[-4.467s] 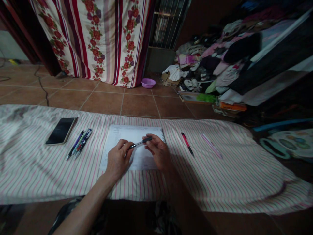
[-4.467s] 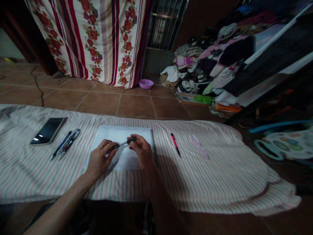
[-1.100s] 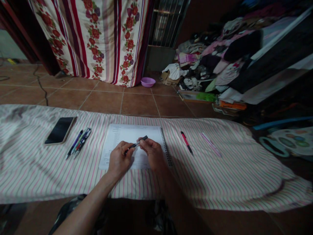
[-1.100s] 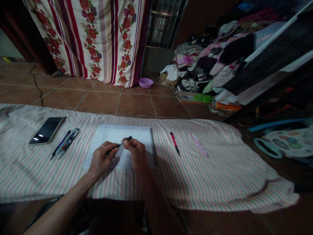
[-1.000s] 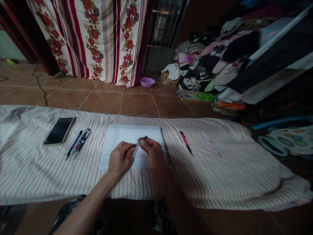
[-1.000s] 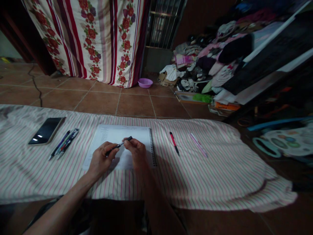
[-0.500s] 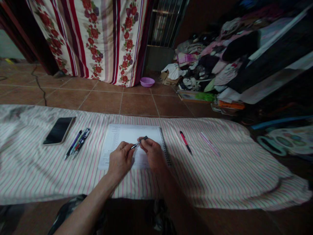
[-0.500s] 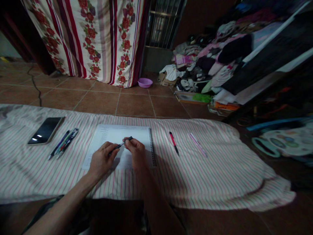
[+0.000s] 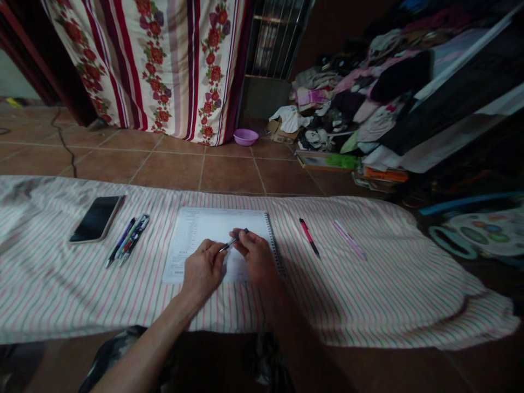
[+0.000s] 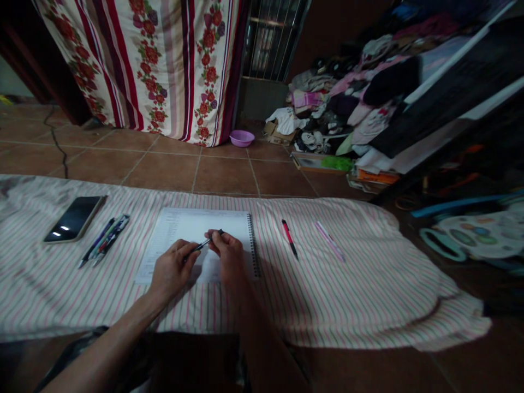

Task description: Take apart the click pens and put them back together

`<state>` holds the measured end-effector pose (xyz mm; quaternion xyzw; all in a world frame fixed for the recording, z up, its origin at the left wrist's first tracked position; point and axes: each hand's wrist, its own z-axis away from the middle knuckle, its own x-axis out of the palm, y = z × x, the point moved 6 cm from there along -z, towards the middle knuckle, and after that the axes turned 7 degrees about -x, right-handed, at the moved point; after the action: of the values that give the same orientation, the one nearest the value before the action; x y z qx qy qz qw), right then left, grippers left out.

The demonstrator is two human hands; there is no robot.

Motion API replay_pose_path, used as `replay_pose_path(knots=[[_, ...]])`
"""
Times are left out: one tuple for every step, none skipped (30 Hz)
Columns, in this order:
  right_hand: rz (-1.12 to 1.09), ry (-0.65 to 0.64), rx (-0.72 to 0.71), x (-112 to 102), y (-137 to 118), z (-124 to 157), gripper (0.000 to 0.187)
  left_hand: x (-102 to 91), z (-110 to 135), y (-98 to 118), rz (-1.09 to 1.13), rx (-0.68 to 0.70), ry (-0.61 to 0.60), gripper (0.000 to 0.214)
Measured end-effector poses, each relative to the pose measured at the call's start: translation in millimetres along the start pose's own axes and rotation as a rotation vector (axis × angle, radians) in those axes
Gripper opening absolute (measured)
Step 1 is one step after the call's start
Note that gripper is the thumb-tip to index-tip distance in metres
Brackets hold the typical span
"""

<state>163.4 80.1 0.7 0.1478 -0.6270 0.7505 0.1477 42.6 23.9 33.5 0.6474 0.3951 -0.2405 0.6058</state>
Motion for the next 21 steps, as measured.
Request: replay_pose_path(knots=[[-0.013, -0.007, 0.006, 0, -1, 0, 0.031, 0.3, 0, 0, 0.012, -0.006, -0.007, 0.024], [-0.024, -0.019, 0.009, 1, -1, 0, 0.031, 0.6, 0, 0, 0.023, -0.01, -0.011, 0.023], [-0.031, -0.033, 0.012, 2, -2, 0, 0.031, 0.7, 0, -1, 0.032, -0.013, -0.012, 0.023], [-0.038, -0.048, 0.014, 2, -3, 0, 0.03, 0.7, 0, -2, 0.038, -0.015, -0.011, 0.023], [-0.045, -0.062, 0.016, 3, -3, 0, 0.03, 0.7, -1, -2, 0.043, -0.017, -0.008, 0.023], [-0.052, -0.072, 0.018, 3, -3, 0, 0.029, 0.7, -1, -3, 0.047, -0.016, -0.005, 0.023], [-0.061, -0.081, 0.02, 4, -4, 0, 0.028, 0.7, -1, -3, 0.052, -0.015, -0.003, 0.022], [-0.07, -0.089, 0.022, 4, -4, 0, 0.027, 0.9, -1, -4, 0.058, -0.011, -0.002, 0.022], [-0.079, -0.094, 0.024, 5, -3, 0, 0.026, 1.0, -2, -4, 0.062, -0.008, -0.002, 0.022], [-0.088, -0.098, 0.029, 5, -3, 0, 0.025, 1.0, -2, -4, 0.065, -0.006, -0.002, 0.022], [-0.097, -0.099, 0.035, 5, -2, 0, 0.024, 0.9, -2, -4, 0.066, -0.005, 0.0, 0.022], [-0.105, -0.097, 0.041, 5, -2, 0, 0.023, 0.6, -2, -4, 0.065, -0.005, 0.003, 0.022], [-0.114, -0.092, 0.047, 5, -1, 0, 0.022, 0.2, -2, -4, 0.064, -0.004, 0.005, 0.022], [-0.126, -0.081, 0.053, 4, -1, -1, 0.022, -0.3, -2, -4, 0.063, -0.004, 0.006, 0.021], [-0.141, -0.069, 0.057, 3, -2, -2, 0.021, -0.9, -2, -4, 0.062, -0.004, 0.006, 0.021], [-0.16, -0.057, 0.058, 2, -3, -4, 0.02, -1.3, -2, -4, 0.061, -0.006, 0.003, 0.021], [-0.182, -0.043, 0.057, 0, -4, -5, 0.02, -1.6, -2, -5, 0.06, -0.009, -0.002, 0.021], [-0.208, -0.034, 0.052, -2, -6, -7, 0.02, -1.9, -2, -5, 0.06, -0.013, -0.007, 0.021], [-0.221, -0.023, 0.042, -5, -9, -10, 0.02, -2.0, -2, -5, 0.06, -0.017, -0.012, 0.021], [-0.23, -0.013, 0.022, -7, -12, -12, 0.02, -2.1, -2, -6, 0.063, -0.017, -0.014, 0.021], [-0.24, -0.002, 0.005, -10, -15, -14, 0.022, -2.1, -2, -6, 0.067, -0.016, -0.014, 0.021]])
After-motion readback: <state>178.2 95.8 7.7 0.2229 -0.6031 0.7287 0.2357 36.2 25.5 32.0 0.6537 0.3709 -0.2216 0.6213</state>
